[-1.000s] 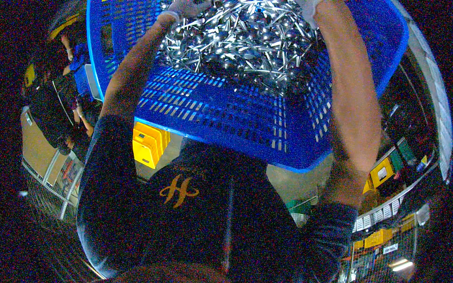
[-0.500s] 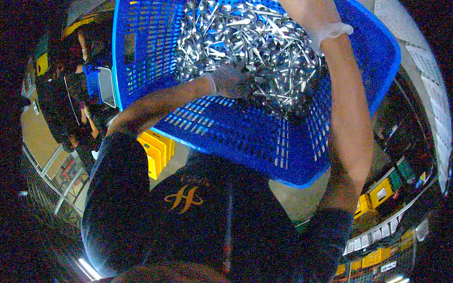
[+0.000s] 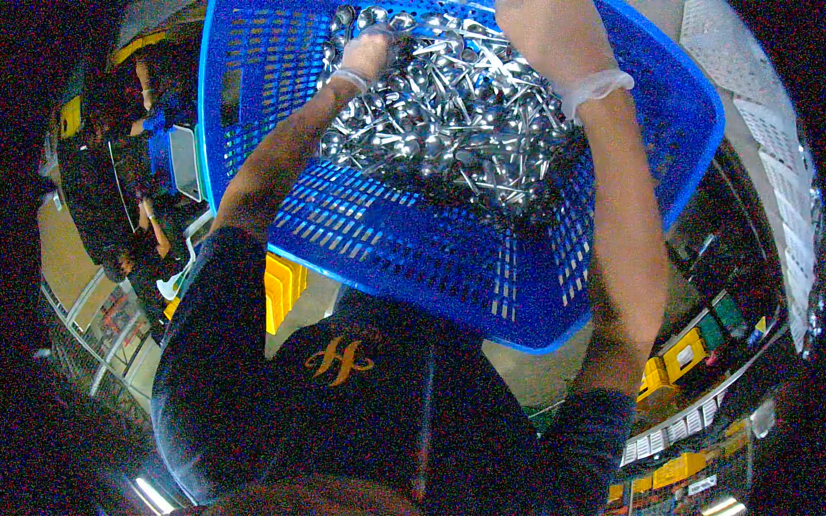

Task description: The person sorts metal spoons from a blue basket into small white baskets on a stainless steel table. They repeatedly scoop spoons, align them, and place them into the white baskets, occasionally retrieving more baskets from the floor.

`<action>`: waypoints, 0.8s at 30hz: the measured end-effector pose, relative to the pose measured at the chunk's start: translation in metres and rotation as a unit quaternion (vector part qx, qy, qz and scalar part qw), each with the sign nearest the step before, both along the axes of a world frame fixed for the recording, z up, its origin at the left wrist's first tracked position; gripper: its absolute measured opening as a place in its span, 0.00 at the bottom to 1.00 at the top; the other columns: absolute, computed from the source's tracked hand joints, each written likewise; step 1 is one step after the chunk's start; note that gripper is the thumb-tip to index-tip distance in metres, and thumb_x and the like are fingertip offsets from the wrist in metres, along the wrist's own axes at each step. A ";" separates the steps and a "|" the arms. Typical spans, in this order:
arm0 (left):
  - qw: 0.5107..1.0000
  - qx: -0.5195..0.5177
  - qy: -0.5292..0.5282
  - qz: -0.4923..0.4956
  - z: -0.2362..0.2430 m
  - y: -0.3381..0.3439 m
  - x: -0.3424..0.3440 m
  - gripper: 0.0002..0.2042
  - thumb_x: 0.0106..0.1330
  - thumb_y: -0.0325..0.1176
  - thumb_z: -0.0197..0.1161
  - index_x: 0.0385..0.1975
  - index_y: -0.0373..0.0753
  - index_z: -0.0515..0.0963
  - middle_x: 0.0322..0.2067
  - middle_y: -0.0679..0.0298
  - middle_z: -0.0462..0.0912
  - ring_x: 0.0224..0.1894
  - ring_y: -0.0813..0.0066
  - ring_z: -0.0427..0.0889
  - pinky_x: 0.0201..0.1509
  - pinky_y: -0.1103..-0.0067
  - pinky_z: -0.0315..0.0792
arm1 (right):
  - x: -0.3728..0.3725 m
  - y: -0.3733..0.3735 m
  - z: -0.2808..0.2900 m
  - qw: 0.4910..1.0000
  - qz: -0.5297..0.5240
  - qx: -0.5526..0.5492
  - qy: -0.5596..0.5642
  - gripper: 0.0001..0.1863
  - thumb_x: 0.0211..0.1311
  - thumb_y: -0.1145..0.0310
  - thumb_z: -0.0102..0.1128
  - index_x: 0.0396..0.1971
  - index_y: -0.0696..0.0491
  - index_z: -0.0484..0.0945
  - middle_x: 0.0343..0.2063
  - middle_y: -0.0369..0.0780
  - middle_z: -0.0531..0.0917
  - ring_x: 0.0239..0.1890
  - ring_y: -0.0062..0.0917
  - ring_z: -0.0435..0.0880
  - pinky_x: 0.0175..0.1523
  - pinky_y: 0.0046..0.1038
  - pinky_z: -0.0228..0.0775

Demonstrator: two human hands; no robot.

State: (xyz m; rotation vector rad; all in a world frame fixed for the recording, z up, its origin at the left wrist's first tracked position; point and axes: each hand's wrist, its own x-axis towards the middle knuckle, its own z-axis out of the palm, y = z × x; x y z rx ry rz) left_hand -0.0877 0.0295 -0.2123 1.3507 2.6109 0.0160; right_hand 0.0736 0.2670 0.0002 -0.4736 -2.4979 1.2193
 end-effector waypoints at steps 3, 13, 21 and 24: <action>0.996 -0.051 0.065 -0.012 -0.024 0.001 -0.005 0.09 0.70 0.32 0.59 0.43 0.47 0.86 0.40 0.56 0.86 0.43 0.55 0.88 0.45 0.63 0.84 | -0.001 -0.001 -0.005 1.000 0.017 0.011 0.013 0.13 0.75 0.66 0.55 0.34 0.61 0.72 0.24 0.57 0.75 0.26 0.50 0.74 0.34 0.41 0.67; 0.985 -0.125 -0.032 -0.116 -0.034 0.001 -0.034 0.17 0.71 0.49 0.60 0.51 0.46 0.84 0.45 0.50 0.87 0.48 0.52 0.87 0.52 0.57 0.80 | 0.002 -0.005 -0.011 0.995 0.044 0.055 -0.066 0.14 0.75 0.63 0.53 0.36 0.60 0.73 0.29 0.59 0.78 0.36 0.57 0.79 0.37 0.47 0.68; 0.975 -0.138 -0.003 -0.177 0.156 0.020 -0.024 0.18 0.71 0.49 0.59 0.53 0.49 0.81 0.48 0.49 0.83 0.47 0.47 0.84 0.50 0.59 0.78 | 0.005 -0.011 -0.016 0.993 0.087 -0.020 -0.071 0.14 0.76 0.63 0.51 0.36 0.59 0.73 0.29 0.56 0.81 0.37 0.56 0.81 0.39 0.47 0.70; 0.932 0.142 0.113 -0.315 0.230 0.051 0.009 0.08 0.65 0.42 0.66 0.34 0.46 0.82 0.30 0.63 0.79 0.35 0.64 0.80 0.39 0.67 0.71 | 0.003 -0.013 -0.017 0.984 0.108 -0.119 -0.076 0.15 0.79 0.62 0.49 0.38 0.59 0.74 0.28 0.45 0.83 0.30 0.38 0.83 0.35 0.36 0.71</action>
